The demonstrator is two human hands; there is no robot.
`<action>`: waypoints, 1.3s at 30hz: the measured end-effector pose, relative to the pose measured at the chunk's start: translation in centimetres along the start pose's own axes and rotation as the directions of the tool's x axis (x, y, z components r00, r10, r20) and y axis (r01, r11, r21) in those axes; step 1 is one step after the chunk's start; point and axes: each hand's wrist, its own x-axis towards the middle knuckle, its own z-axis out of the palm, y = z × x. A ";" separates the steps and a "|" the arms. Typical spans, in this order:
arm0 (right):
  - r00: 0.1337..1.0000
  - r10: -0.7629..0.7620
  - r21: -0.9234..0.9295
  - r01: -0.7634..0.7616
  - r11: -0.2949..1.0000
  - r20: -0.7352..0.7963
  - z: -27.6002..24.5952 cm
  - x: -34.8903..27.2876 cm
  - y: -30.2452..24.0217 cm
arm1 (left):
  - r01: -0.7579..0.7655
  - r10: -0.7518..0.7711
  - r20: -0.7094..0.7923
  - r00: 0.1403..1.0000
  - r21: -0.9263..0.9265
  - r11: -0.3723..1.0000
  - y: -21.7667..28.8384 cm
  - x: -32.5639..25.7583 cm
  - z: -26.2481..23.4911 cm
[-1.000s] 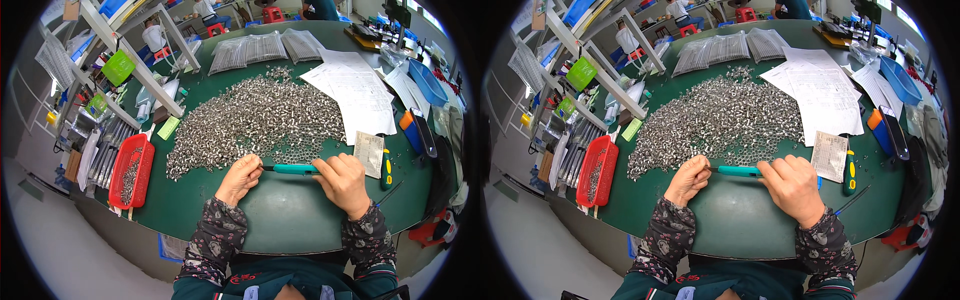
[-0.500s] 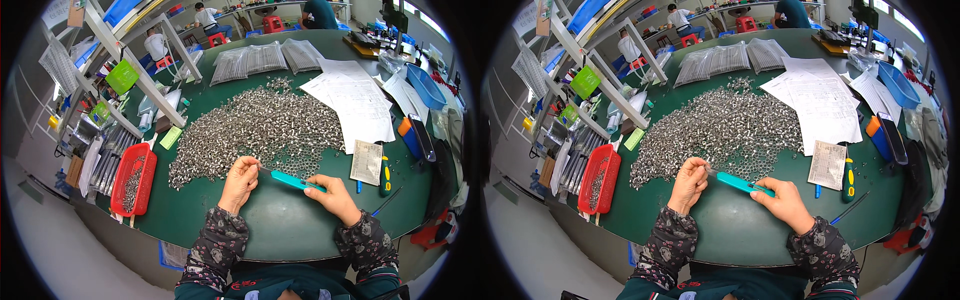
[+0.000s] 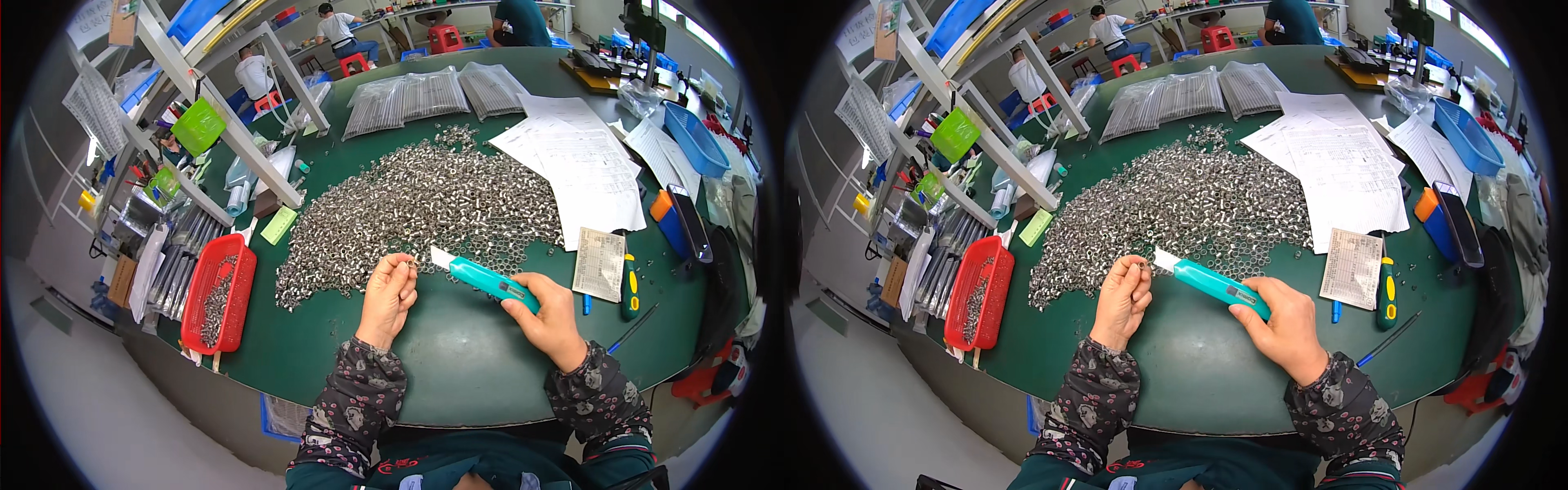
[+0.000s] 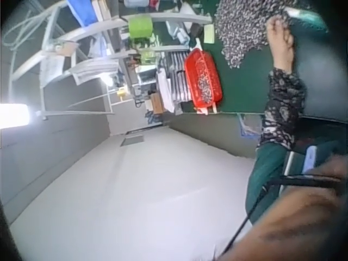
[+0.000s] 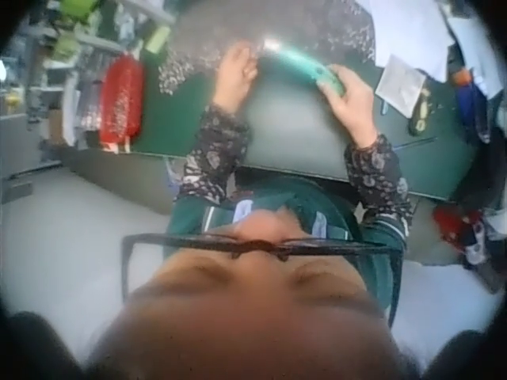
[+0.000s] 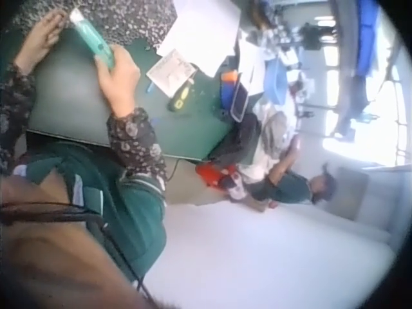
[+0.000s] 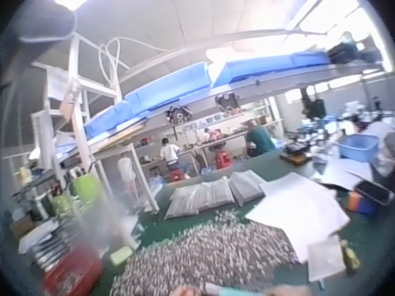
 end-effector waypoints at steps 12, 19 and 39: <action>0.945 0.217 -0.083 -0.203 0.976 0.244 -0.6 0.0 -0.5 | -0.008 0.009 -0.023 1.000 0.068 0.998 0.1 0.1 0.5; 0.898 0.312 -0.076 -0.304 0.950 0.311 -0.6 0.3 -0.4 | 0.023 -0.029 0.045 0.999 0.120 0.993 -0.2 -0.1 0.4; 0.948 0.234 -0.034 -0.232 0.972 0.215 -0.1 -0.2 0.1 | -0.040 0.048 -0.066 0.997 0.114 0.993 0.0 0.0 1.1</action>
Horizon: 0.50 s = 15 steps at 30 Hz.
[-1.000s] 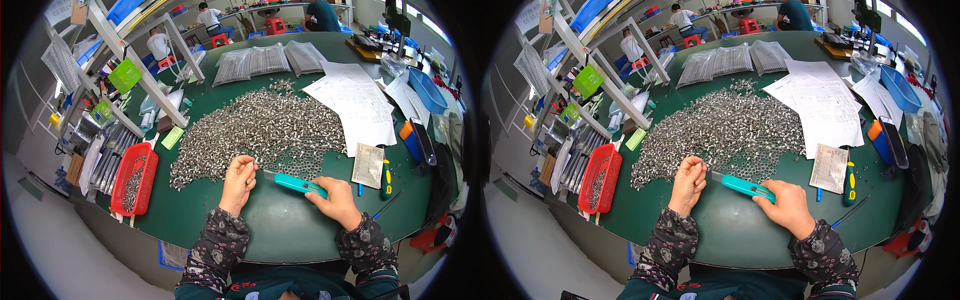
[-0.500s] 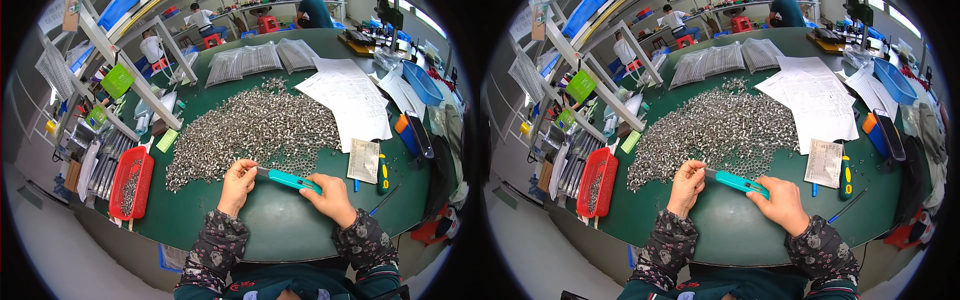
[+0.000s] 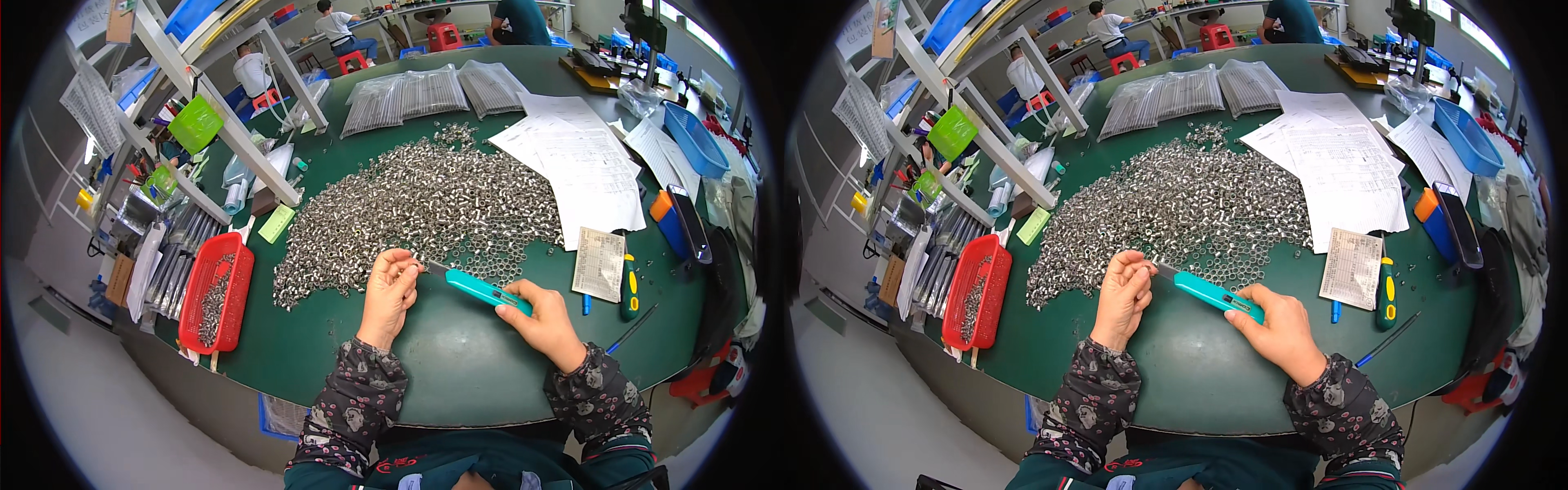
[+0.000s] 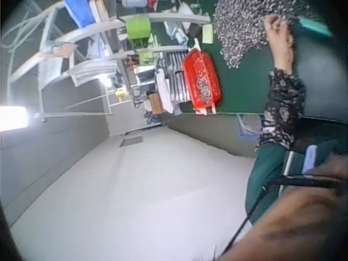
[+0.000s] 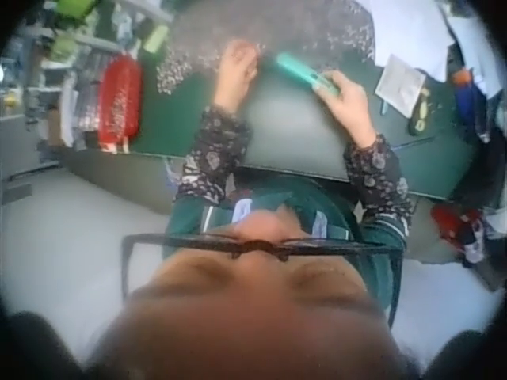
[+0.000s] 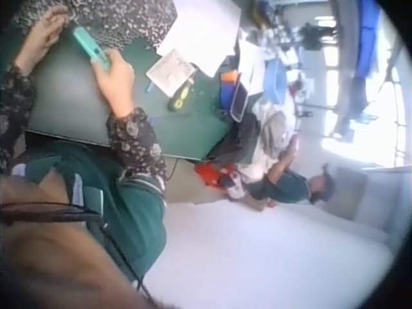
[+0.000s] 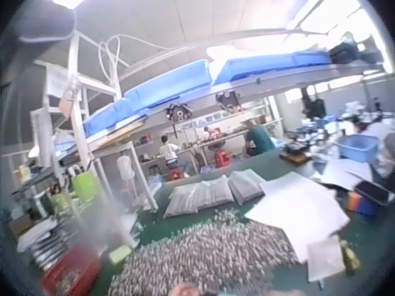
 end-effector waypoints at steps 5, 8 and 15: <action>0.996 0.051 0.282 -0.069 0.957 0.072 0.3 0.2 0.8 | 0.013 -0.015 0.040 0.999 0.063 0.998 -0.2 0.1 -1.1; 0.990 0.091 0.326 -0.122 0.937 0.108 0.2 0.2 0.9 | 0.006 -0.012 0.086 0.996 0.070 0.998 -0.2 0.1 -1.0; 0.973 0.126 0.337 -0.186 0.923 0.194 -0.3 0.2 0.3 | 0.002 -0.011 0.162 0.987 0.058 0.998 0.0 0.0 -0.9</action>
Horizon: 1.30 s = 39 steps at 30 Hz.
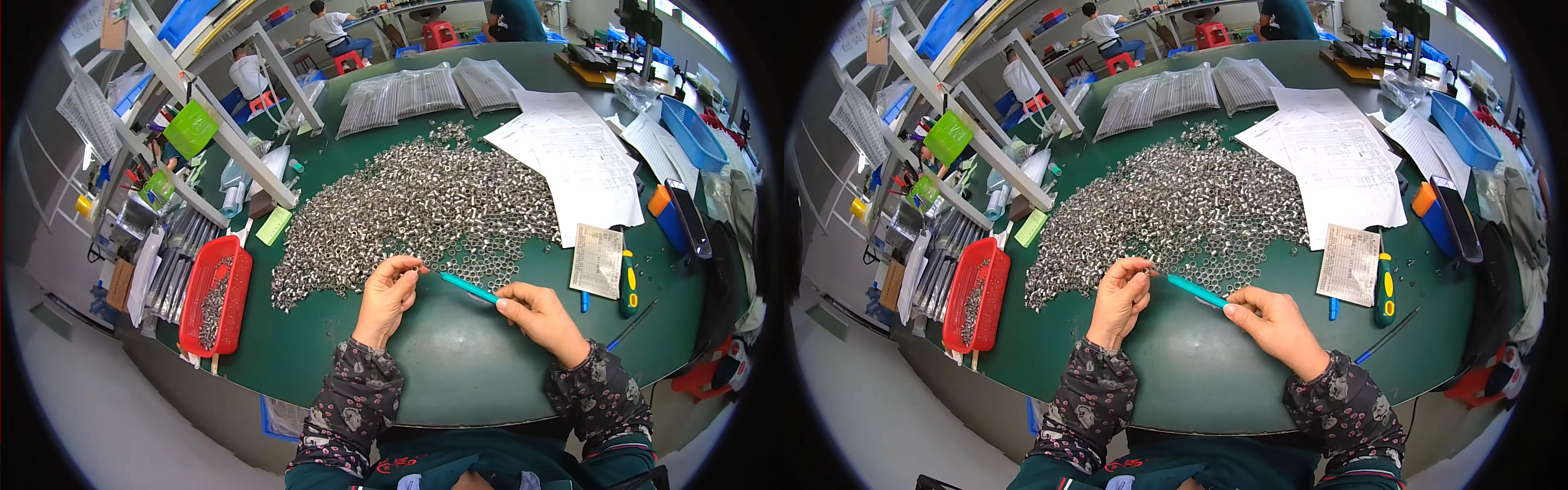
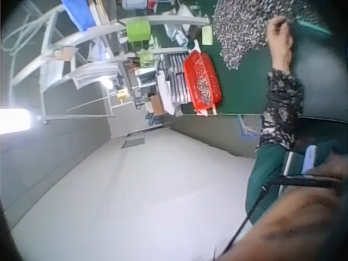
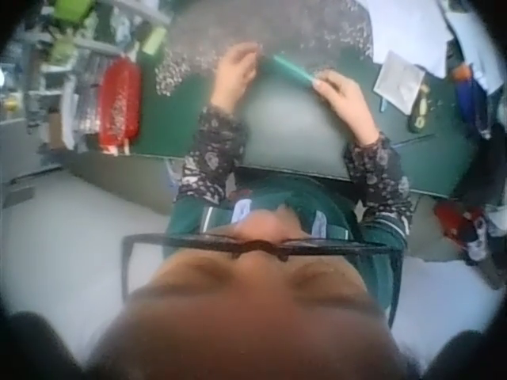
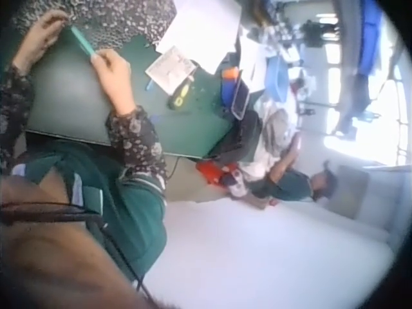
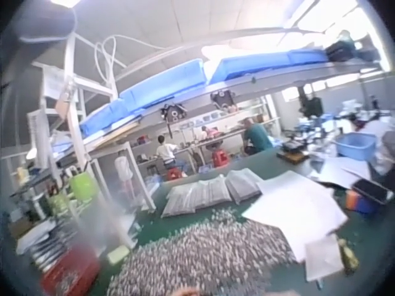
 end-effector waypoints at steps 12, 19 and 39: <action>0.993 0.027 0.036 -0.031 0.999 0.112 -0.2 0.2 0.2 | -0.009 0.010 -0.029 1.000 0.017 1.000 0.0 0.0 0.1; 0.984 -0.167 -0.208 0.150 0.967 -0.064 0.1 -0.1 -0.1 | -0.034 0.041 -0.072 0.997 0.105 0.994 -0.3 -0.3 0.3; 0.955 -0.263 -0.292 0.215 0.932 -0.137 0.6 0.0 0.1 | 0.007 -0.002 -0.158 0.987 0.032 0.999 -0.2 -0.2 0.5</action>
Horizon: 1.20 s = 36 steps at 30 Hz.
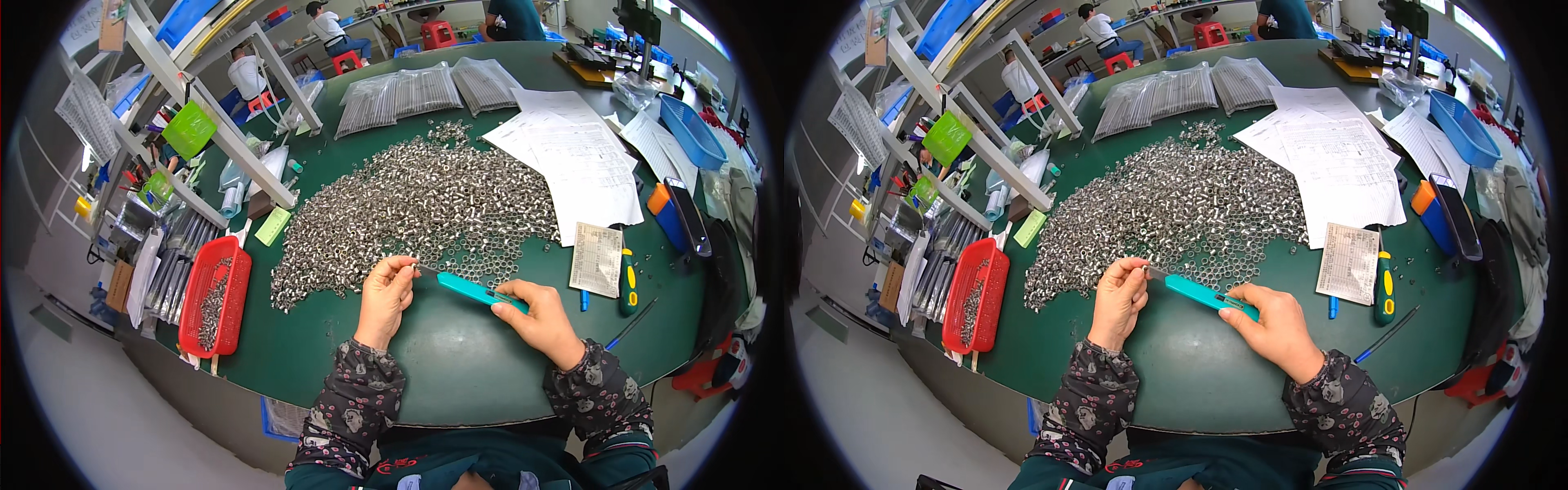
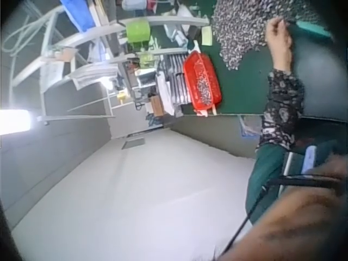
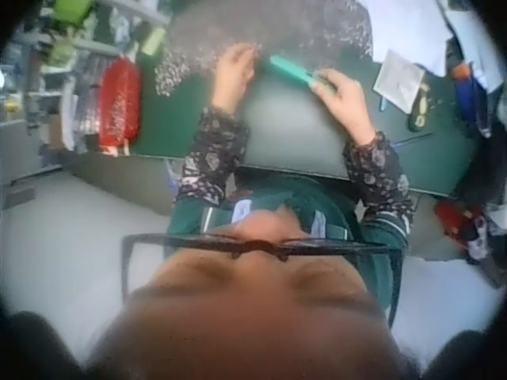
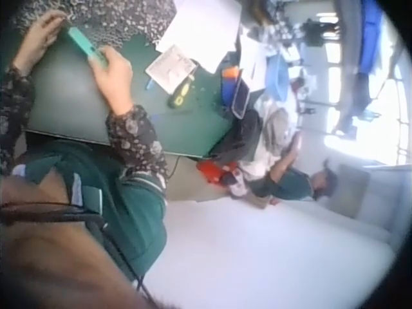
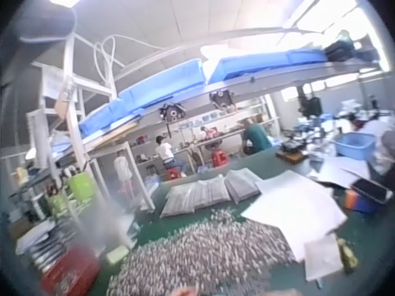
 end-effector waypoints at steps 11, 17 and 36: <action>0.997 -0.058 -0.051 0.055 0.997 -0.057 -0.4 0.2 -0.6 | 0.080 -0.079 0.020 0.997 -0.027 0.996 0.2 0.0 -0.2; 0.996 0.062 0.093 -0.068 0.993 0.069 -0.1 0.1 0.1 | 0.071 -0.068 0.050 0.996 -0.064 0.995 0.1 0.0 0.1; 0.970 -0.239 -0.358 0.207 0.911 -0.047 -0.4 -0.2 -1.6 | 0.134 -0.134 0.002 0.991 -0.044 0.990 -0.1 0.0 -0.3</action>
